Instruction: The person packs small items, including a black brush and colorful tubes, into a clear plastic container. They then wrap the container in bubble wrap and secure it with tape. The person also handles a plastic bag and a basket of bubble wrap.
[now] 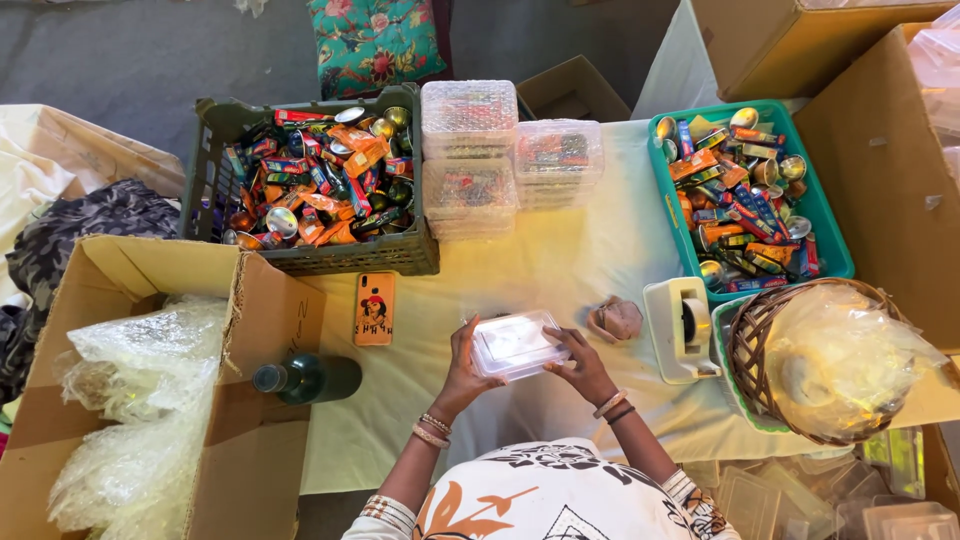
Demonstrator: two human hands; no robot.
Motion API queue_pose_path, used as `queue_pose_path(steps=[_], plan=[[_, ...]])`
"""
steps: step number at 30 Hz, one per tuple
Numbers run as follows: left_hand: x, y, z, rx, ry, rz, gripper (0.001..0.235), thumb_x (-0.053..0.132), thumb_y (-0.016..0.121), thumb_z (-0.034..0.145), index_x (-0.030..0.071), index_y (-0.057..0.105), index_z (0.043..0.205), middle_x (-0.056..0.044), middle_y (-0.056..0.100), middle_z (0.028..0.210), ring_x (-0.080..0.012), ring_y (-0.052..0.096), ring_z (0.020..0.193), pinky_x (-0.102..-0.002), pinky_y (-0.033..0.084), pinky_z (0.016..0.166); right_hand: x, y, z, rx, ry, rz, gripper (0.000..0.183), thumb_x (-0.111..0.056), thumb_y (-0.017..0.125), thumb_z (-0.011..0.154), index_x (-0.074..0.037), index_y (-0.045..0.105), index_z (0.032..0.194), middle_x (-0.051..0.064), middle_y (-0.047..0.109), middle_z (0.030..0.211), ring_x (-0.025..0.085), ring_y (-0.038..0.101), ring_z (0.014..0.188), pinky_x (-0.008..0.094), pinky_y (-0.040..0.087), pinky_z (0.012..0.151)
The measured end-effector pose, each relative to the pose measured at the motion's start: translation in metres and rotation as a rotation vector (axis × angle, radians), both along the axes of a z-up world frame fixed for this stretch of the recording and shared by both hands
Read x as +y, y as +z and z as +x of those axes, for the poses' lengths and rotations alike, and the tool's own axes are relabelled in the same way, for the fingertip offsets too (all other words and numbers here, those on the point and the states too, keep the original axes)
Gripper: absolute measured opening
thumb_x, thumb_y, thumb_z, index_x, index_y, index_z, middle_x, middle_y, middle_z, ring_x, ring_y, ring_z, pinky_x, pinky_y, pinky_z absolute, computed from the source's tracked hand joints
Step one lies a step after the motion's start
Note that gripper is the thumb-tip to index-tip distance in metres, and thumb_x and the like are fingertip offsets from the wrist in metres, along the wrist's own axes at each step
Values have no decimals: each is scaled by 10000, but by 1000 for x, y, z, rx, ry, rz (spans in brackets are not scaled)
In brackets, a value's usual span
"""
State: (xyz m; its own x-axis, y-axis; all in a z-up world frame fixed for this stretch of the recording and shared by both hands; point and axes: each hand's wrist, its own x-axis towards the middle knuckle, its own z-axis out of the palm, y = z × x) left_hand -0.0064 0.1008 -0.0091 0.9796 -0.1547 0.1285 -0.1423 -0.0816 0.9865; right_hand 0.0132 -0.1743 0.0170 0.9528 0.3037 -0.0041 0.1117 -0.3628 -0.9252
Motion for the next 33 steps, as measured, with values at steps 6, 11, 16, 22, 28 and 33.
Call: queue_pose_path(steps=[6,11,16,22,28,33], plan=[[13,22,-13,91,-35,92,1244,200,981,637,144,232,1629,-97,356,1510,-271,377,1439,-430,358,1213,6,53,-5,-163,30,-256,605,-420,787,836,-118,621,1334,132,704,1167,257,705,1018,335,551,797],[22,10,-43,179,-122,-31,1231,185,951,664,168,191,1632,-84,325,1503,-253,374,1405,-408,442,1176,11,25,-14,-96,-59,-341,442,-456,757,845,-105,685,1104,110,721,878,245,717,739,346,540,647],[36,-32,-73,315,-167,-182,1097,74,859,733,151,212,1616,-52,279,1581,-174,273,1471,-373,379,1151,23,5,-23,-64,-117,-357,403,-470,768,829,-82,686,896,96,672,658,254,657,582,361,491,552],[41,-58,-78,369,249,-342,227,280,594,1081,61,571,1134,-32,621,1097,-114,577,1064,-317,467,979,34,-26,-11,154,-42,-89,358,-429,648,971,-79,696,1025,67,649,665,190,608,593,304,482,568],[57,-44,-82,363,533,-358,330,403,491,1074,98,556,967,-6,626,874,-127,626,846,-316,523,838,33,-112,42,103,-327,22,370,-347,642,988,-36,662,1187,69,643,889,170,623,785,302,521,682],[67,-60,-90,346,643,-561,289,367,535,1077,101,551,964,-4,580,860,-138,594,823,-341,515,827,55,-122,74,-177,-351,-417,446,-284,826,784,-92,659,1150,127,634,1000,351,562,956,466,475,854]])
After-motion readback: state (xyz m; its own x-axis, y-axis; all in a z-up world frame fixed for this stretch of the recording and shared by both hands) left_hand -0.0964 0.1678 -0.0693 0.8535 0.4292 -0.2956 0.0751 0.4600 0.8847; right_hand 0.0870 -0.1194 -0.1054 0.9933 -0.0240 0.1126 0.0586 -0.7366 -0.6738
